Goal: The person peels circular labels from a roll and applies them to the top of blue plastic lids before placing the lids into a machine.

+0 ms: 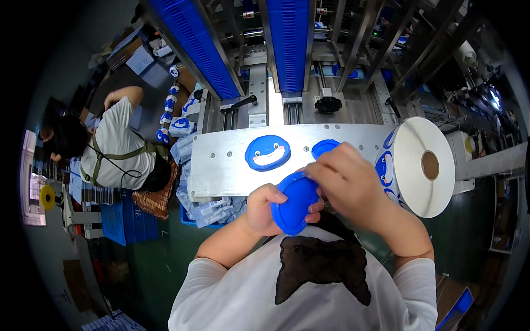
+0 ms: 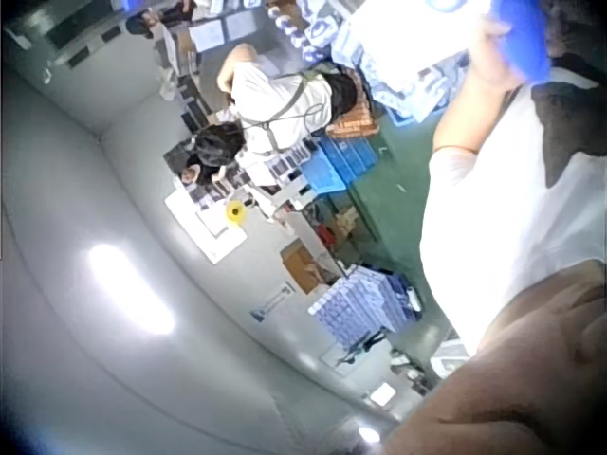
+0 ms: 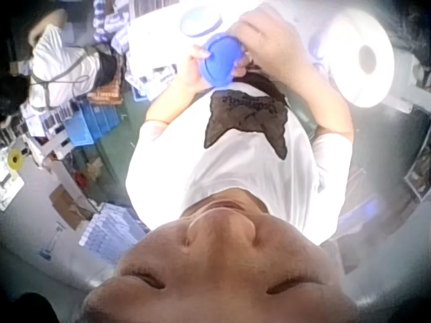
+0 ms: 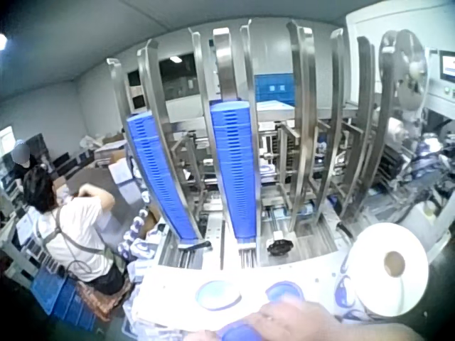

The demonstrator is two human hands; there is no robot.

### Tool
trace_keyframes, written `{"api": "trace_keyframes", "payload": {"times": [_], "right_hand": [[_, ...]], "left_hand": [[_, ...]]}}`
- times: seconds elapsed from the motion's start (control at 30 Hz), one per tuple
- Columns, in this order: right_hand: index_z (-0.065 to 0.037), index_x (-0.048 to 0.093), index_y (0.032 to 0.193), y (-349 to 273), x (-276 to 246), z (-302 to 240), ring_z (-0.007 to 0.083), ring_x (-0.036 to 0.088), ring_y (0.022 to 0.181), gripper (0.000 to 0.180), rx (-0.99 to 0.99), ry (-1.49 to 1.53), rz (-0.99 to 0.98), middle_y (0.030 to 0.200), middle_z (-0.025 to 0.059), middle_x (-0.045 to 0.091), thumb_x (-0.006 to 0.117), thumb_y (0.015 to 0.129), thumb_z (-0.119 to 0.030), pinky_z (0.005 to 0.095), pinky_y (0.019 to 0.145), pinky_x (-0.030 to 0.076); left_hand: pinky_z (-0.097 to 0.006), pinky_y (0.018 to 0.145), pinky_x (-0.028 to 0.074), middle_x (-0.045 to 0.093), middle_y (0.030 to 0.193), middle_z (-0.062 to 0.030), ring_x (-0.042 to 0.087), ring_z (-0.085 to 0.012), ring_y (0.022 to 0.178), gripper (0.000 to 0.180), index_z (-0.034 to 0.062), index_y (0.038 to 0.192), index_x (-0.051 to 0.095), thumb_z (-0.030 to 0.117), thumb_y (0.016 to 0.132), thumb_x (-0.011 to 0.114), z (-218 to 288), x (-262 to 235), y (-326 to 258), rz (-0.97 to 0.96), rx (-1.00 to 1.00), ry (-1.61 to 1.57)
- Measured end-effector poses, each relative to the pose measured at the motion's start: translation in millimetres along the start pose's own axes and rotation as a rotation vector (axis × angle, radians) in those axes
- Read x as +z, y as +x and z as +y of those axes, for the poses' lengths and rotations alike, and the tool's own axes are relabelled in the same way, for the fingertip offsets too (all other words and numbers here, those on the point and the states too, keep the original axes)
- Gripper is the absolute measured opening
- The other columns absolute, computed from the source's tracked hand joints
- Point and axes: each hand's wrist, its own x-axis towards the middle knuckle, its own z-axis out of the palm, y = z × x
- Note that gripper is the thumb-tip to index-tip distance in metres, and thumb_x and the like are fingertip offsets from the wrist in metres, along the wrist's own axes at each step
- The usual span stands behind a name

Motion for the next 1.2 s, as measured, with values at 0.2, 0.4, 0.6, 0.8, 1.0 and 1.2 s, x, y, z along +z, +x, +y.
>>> {"api": "trace_keyframes", "payload": {"times": [0.2,0.4,0.6,0.8,1.0,1.2], "right_hand": [[-0.006,0.064,0.090,-7.3,-23.3,13.9,0.0251,0.056,0.079,0.033,0.049,-0.158,0.126,0.085,0.0069,0.058,0.070,0.058,-0.005,0.0329,0.063,0.049],[-0.002,0.063,0.095,0.5,-6.4,8.2,0.0262,0.057,0.077,0.036,0.023,0.000,-0.027,0.085,0.0079,0.060,0.068,0.059,0.000,0.0336,0.064,0.048],[-0.003,0.063,0.090,3.0,-9.8,-3.1,0.0261,0.058,0.077,0.031,-0.017,-0.001,0.038,0.085,0.0078,0.060,0.070,0.059,-0.004,0.0347,0.063,0.049],[-0.004,0.062,0.092,-6.1,-20.1,18.4,0.0256,0.057,0.075,0.034,-0.006,-0.171,0.076,0.089,0.0081,0.061,0.071,0.061,-0.015,0.0342,0.061,0.049],[-0.006,0.065,0.093,6.0,-1.5,-9.8,0.0250,0.059,0.075,0.035,-0.032,0.087,0.007,0.084,0.0062,0.061,0.071,0.059,-0.001,0.0328,0.061,0.049],[-0.004,0.064,0.093,7.1,-19.1,1.1,0.0250,0.059,0.073,0.035,-0.027,-0.075,0.121,0.086,0.0069,0.061,0.070,0.059,-0.003,0.0331,0.061,0.050]], "left_hand": [[-0.034,0.074,0.041,0.048,0.109,-0.0119,0.047,-0.0234,0.085,0.071,0.0067,0.134,0.039,0.020,0.066,0.054,2.1,-1.0,-2.1,-0.004,-0.005,-0.050],[-0.034,0.073,0.041,0.048,0.110,-0.0118,0.047,-0.0238,0.085,0.074,0.0063,0.136,0.038,0.021,0.065,0.054,2.5,-4.1,-2.9,0.028,-0.019,-0.041],[-0.035,0.074,0.041,0.049,0.109,-0.0119,0.047,-0.0238,0.086,0.066,0.0074,0.131,0.041,0.021,0.068,0.054,0.9,-2.5,-0.8,-0.001,-0.023,-0.040],[-0.034,0.072,0.040,0.048,0.109,-0.0126,0.046,-0.0242,0.086,0.060,0.0072,0.123,0.045,0.024,0.066,0.056,0.7,-6.7,-5.7,-0.042,-0.063,-0.061],[-0.034,0.071,0.041,0.047,0.107,-0.0111,0.047,-0.0228,0.086,0.064,0.0068,0.127,0.042,0.021,0.067,0.056,-0.5,-3.9,-4.8,-0.001,-0.094,0.015],[-0.034,0.072,0.041,0.048,0.108,-0.0116,0.047,-0.0230,0.085,0.061,0.0048,0.125,0.043,0.020,0.067,0.055,-0.2,-7.6,-4.7,-0.063,-0.089,-0.040]]}}
